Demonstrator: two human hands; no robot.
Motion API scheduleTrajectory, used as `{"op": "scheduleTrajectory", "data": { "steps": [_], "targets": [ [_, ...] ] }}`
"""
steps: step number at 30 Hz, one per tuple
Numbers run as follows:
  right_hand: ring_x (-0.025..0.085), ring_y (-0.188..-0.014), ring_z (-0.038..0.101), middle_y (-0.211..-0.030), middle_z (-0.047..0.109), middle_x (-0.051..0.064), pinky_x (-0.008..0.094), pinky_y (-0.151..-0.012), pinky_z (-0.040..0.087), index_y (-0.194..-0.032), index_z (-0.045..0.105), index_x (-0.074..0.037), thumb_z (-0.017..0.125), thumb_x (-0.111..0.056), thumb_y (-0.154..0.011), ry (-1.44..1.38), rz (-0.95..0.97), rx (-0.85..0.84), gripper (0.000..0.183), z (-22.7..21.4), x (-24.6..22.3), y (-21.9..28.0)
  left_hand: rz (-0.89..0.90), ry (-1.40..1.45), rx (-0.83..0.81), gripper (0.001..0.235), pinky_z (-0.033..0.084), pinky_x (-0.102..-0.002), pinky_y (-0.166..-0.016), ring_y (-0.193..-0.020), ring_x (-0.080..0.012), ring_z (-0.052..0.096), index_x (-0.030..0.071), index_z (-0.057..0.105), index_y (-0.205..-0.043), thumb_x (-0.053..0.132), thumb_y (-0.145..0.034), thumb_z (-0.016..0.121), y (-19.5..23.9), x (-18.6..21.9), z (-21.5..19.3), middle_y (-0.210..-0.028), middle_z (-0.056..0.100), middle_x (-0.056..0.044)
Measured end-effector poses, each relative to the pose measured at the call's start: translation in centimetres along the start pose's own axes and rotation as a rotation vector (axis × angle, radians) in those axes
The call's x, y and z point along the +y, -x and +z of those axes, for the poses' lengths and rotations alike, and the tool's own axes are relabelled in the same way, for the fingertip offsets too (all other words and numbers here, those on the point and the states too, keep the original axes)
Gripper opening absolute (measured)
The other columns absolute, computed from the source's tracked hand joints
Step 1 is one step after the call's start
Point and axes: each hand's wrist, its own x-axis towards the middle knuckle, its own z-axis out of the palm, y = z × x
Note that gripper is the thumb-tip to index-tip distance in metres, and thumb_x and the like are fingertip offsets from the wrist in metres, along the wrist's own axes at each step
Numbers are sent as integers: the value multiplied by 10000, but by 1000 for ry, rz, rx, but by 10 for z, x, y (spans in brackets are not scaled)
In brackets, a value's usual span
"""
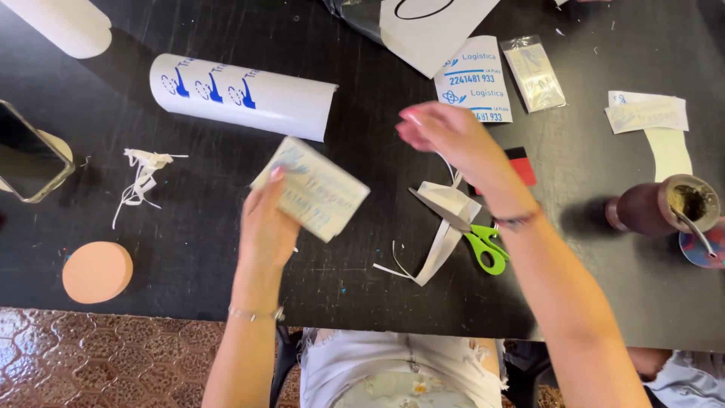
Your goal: Cutting individual stickers from a printed sheet and weeding the excess material using scissors and hands.
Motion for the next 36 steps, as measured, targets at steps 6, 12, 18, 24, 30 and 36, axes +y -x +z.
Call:
{"op": "scheduleTrajectory", "data": {
  "steps": [6,12,18,24,30,36],
  "targets": [
    [151,-864,738,-1006,726,89,317,-813,658,-1198,672,-2,896,-116,-804,-44,-22,91,467,1,33,66,-69,-95,-293,332,625,-571,-895,-1082,-391,749,-9,678,-1298,189,-1032,674,-16,-48,81,-1167,751,-228],
    [172,-717,763,-829,749,143,275,-668,660,-1047,732,-20,814,-141,-949,-1,-76,390,176,-16,36,67,-12,-122,-281,364,619,-557,-933,-1118,-388,729,-31,641,-1321,211,-1049,643,-21,-51,79,-1185,731,-221],
    [139,-592,668,-734,670,117,202,-521,541,-1041,702,-19,780,-97,-997,-118,-156,461,119,-35,67,64,549,-1074,-198,696,611,-565,-890,-1089,-513,699,-130,419,-1452,54,-908,813,-51,-60,25,-1286,616,-392],
    [185,-683,762,-832,726,129,211,-563,612,-1088,715,4,764,-62,-971,-293,-134,406,143,-6,67,70,426,-780,-527,243,686,-355,-684,-865,-278,786,63,730,-1180,242,-1016,724,-15,-59,81,-1050,750,-114],
    [310,-939,753,-993,761,112,445,-827,609,-1191,708,-128,763,-307,-978,587,71,306,283,-40,59,123,202,-539,-485,248,630,-309,-675,-803,-106,671,-4,693,-1107,214,-1003,751,-29,-61,107,-926,711,-77],
    [345,-1097,710,-1112,717,120,473,-930,598,-1246,694,-112,747,-243,-921,1112,184,134,354,-79,109,181,-60,-348,-373,252,680,-425,-698,-848,-276,809,-14,614,-1225,128,-1021,658,-58,-60,76,-978,760,-167]
  ]
}}
